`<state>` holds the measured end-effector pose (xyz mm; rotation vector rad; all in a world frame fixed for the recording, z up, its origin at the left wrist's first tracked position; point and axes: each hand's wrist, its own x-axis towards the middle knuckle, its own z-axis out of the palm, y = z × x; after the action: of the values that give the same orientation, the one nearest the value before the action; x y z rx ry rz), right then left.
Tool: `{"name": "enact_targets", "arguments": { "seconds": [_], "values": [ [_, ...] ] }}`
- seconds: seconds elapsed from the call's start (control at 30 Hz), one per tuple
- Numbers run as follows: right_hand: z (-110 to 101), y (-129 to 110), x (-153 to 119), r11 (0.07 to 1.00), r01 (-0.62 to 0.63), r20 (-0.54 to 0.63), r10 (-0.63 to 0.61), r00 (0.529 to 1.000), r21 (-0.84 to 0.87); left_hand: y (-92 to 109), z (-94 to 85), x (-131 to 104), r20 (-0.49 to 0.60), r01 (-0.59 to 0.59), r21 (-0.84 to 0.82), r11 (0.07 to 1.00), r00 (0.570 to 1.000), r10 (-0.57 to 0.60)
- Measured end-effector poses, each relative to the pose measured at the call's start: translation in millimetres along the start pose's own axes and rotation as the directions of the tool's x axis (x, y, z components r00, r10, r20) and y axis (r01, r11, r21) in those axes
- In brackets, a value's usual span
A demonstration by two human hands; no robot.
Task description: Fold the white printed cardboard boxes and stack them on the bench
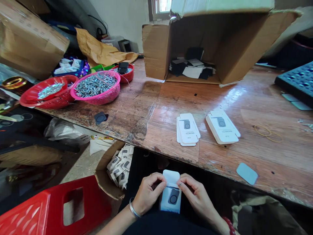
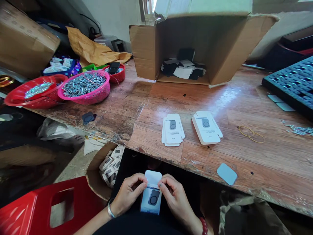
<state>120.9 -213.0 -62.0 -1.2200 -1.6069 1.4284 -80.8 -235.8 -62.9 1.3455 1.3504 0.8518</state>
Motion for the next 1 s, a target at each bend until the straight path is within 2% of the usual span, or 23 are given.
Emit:
{"name": "enact_targets", "arguments": {
  "seconds": [0.1, 0.2, 0.3, 0.37, 0.47, 0.6, 0.7, 0.83, 1.0],
  "values": [
    [-1, -4, -1, 0.999, 0.010, 0.039, -0.008, 0.999, -0.045, 9, -2.9, 4, 0.065, 0.031, 0.070, 0.997, 0.997, -0.036],
    [1, -6, -1, 0.999, -0.032, 0.010, 0.032, 0.999, -0.007, 12, -5.5, 3, 0.099, 0.043, 0.127, 0.991, 0.993, -0.056],
    [1, -5, 2, 0.984, -0.106, -0.050, 0.114, 0.992, 0.143, 10, -4.9, 1, 0.111, 0.079, 0.000, 0.997, 0.991, -0.079],
    [-1, -5, 4, 0.971, -0.136, -0.014, 0.142, 0.990, 0.198, 7, -3.4, 1, 0.124, 0.103, -0.117, 0.988, 0.988, -0.088],
    [-6, -5, 7, 0.988, -0.082, 0.063, 0.074, 0.995, 0.131, 7, -2.9, 3, 0.135, 0.072, -0.097, 0.993, 0.989, -0.059],
    [-13, -6, 4, 0.996, 0.085, 0.096, -0.086, 0.992, 0.024, 11, -7.5, 4, 0.073, -0.051, -0.051, 0.997, 0.996, 0.055],
    [-15, -11, 3, 0.988, 0.144, 0.154, -0.135, 0.979, -0.052, 17, -10.2, 4, 0.065, -0.129, -0.032, 0.991, 0.989, 0.131],
    [-14, -24, 6, 0.986, 0.132, 0.158, -0.116, 0.981, -0.098, 29, -8.6, 7, 0.043, -0.129, 0.018, 0.991, 0.991, 0.128],
    [-14, -42, 13, 0.991, -0.004, 0.129, 0.021, 0.991, -0.132, 45, -10.2, 11, 0.042, -0.009, 0.080, 0.997, 0.999, 0.006]
  ]
}}
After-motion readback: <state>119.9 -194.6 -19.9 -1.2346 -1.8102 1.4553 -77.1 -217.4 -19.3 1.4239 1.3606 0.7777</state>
